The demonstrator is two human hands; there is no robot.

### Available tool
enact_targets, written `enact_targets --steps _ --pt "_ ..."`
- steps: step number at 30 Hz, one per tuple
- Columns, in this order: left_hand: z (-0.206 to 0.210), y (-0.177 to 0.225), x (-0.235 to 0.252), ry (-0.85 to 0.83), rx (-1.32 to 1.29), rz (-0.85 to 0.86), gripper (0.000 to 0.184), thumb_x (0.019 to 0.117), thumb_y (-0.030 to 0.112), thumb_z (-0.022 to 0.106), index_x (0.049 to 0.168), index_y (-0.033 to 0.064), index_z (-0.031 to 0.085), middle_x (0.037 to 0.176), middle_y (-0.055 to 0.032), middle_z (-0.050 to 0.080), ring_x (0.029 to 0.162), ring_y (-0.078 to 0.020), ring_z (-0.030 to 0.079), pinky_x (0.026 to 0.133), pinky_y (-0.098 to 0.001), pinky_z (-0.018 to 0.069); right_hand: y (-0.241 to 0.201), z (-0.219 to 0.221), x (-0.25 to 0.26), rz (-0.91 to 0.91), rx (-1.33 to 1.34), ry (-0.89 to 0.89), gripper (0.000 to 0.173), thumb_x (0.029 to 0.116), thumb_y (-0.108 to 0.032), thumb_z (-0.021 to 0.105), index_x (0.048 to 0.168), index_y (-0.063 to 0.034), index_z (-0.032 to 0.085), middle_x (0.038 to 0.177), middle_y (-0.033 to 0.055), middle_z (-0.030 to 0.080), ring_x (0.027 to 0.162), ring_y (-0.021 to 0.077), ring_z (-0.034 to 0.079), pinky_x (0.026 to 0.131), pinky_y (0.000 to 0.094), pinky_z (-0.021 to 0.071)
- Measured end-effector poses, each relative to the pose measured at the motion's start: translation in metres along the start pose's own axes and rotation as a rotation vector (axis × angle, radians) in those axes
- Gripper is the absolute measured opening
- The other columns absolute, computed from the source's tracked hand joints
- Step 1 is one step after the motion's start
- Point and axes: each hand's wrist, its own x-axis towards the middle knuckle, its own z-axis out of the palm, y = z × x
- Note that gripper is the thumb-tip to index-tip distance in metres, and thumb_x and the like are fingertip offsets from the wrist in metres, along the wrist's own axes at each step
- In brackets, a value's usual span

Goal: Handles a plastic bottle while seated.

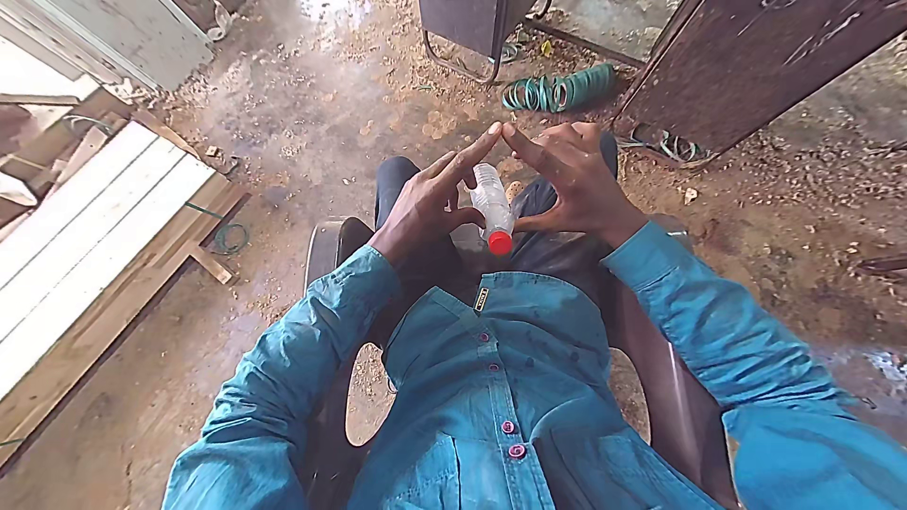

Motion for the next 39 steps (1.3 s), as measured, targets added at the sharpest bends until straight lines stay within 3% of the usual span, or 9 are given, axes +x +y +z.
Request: enact_targets --steps 8,15,22,31,35,39 --pt "0.000 0.000 0.000 0.002 -0.004 -0.002 0.093 0.0856 0.029 0.086 0.162 0.0204 0.034 0.113 -0.0082 0.067 0.072 -0.0127 0.064 0.061 -0.0272 0.0568 0.001 0.000 -0.001 0.009 0.023 -0.039 0.108 0.0730 -0.071 0.076 0.161 -0.0216 0.038 0.109 0.0115 0.071 0.100 0.0322 0.063 0.099 0.0593 0.0375" --pt "-0.001 -0.002 0.000 -0.008 -0.016 0.008 0.090 0.0863 0.031 0.085 0.161 0.0171 0.036 0.111 -0.0084 0.068 0.072 -0.0126 0.064 0.062 -0.0272 0.0566 0.002 0.000 -0.001 0.006 0.058 -0.035 0.106 0.0747 -0.075 0.071 0.158 -0.0169 0.043 0.101 0.0114 0.071 0.087 0.0298 0.061 0.094 0.0575 0.0387" --pt "-0.002 -0.005 0.001 -0.025 -0.027 0.051 0.089 0.0865 0.032 0.085 0.159 0.0112 0.038 0.108 -0.0082 0.070 0.072 -0.0125 0.064 0.062 -0.0264 0.0563 0.006 0.003 -0.002 -0.005 0.092 -0.026 0.107 0.0729 -0.080 0.069 0.156 -0.0153 0.047 0.104 0.0094 0.073 0.088 0.0267 0.063 0.093 0.0553 0.0392" --pt "-0.002 -0.008 0.001 -0.043 -0.083 0.040 0.083 0.0894 0.032 0.082 0.158 0.0108 0.040 0.106 -0.0086 0.069 0.071 -0.0120 0.064 0.060 -0.0253 0.0556 0.007 0.003 -0.003 0.012 0.152 -0.020 0.109 0.0690 -0.084 0.068 0.152 -0.0150 0.052 0.103 0.0073 0.075 0.088 0.0242 0.064 0.092 0.0537 0.0400" --pt "-0.002 -0.009 0.002 -0.022 -0.174 0.054 0.076 0.0919 0.023 0.078 0.156 0.0067 0.041 0.106 -0.0114 0.069 0.072 -0.0144 0.065 0.059 -0.0266 0.0559 0.003 0.004 -0.003 0.037 0.268 -0.012 0.116 0.0654 -0.088 0.069 0.152 -0.0130 0.052 0.107 0.0055 0.075 0.093 0.0211 0.065 0.093 0.0535 0.0420" --pt "-0.004 -0.011 0.002 -0.018 -0.187 0.041 0.079 0.0900 0.027 0.081 0.157 0.0087 0.042 0.107 -0.0110 0.068 0.073 -0.0137 0.065 0.059 -0.0259 0.0562 -0.001 0.007 -0.002 0.039 0.339 -0.016 0.114 0.0652 -0.086 0.071 0.151 -0.0134 0.053 0.112 0.0053 0.075 0.097 0.0207 0.065 0.093 0.0536 0.0417"
